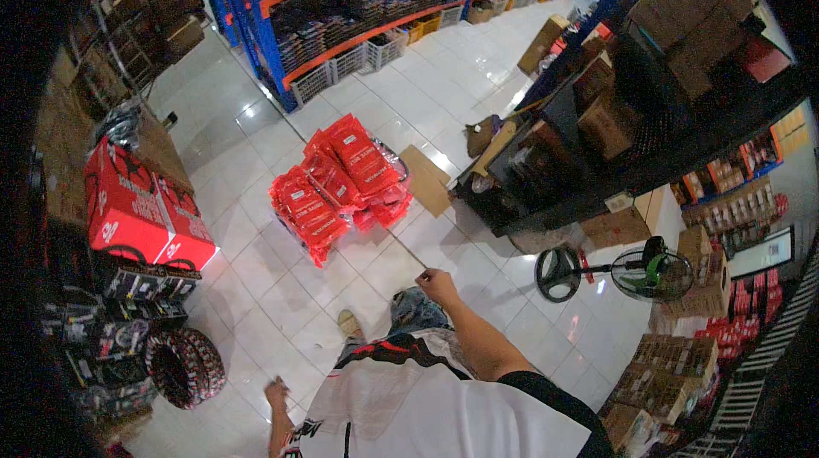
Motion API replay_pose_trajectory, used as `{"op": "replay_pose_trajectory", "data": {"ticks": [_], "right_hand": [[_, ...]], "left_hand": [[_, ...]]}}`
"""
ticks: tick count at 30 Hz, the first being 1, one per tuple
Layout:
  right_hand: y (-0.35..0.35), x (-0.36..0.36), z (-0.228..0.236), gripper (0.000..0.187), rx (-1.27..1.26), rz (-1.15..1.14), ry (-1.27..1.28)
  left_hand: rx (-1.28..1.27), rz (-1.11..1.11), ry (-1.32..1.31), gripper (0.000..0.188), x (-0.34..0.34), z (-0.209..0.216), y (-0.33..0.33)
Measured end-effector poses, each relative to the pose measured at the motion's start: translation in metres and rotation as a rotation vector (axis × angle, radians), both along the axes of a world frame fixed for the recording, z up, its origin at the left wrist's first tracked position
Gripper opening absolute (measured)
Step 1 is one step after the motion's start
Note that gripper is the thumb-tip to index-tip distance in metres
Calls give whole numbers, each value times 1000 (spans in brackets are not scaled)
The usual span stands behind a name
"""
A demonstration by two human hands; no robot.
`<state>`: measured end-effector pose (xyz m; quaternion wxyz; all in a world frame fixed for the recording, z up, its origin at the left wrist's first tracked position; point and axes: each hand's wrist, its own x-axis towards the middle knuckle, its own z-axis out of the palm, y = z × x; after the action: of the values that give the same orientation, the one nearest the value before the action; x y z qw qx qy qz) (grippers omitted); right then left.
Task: The person picks up a plastic bag and a broom, then sweeps debris across the tiled floor of a cluttered storage area. They move around stacked boxes and shelves while sweeping toward a central pile.
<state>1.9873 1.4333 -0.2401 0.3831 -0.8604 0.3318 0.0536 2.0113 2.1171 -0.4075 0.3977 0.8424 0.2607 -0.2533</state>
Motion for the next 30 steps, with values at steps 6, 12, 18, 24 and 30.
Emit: {"op": "replay_pose_trajectory", "data": {"ticks": [6, 12, 18, 24, 30], "right_hand": [[-85, 15, -21, 33, 74, -314, -1], [-252, 91, -95, 32, 301, -540, -53], [-525, 279, -238, 31, 469, -828, -176], [-897, 340, -261, 47, 116, -1284, -357], [-1145, 306, -177, 69, 146, -1428, -183]], "left_hand": [[-83, -184, -440, 23, 296, 81, -162], [-201, -435, -491, 22, 374, 92, -442], [89, -817, 1, 24, 329, 54, -708], [-289, -766, 324, 27, 340, 54, -942], [-370, -636, 344, 31, 383, -21, -976]]}}
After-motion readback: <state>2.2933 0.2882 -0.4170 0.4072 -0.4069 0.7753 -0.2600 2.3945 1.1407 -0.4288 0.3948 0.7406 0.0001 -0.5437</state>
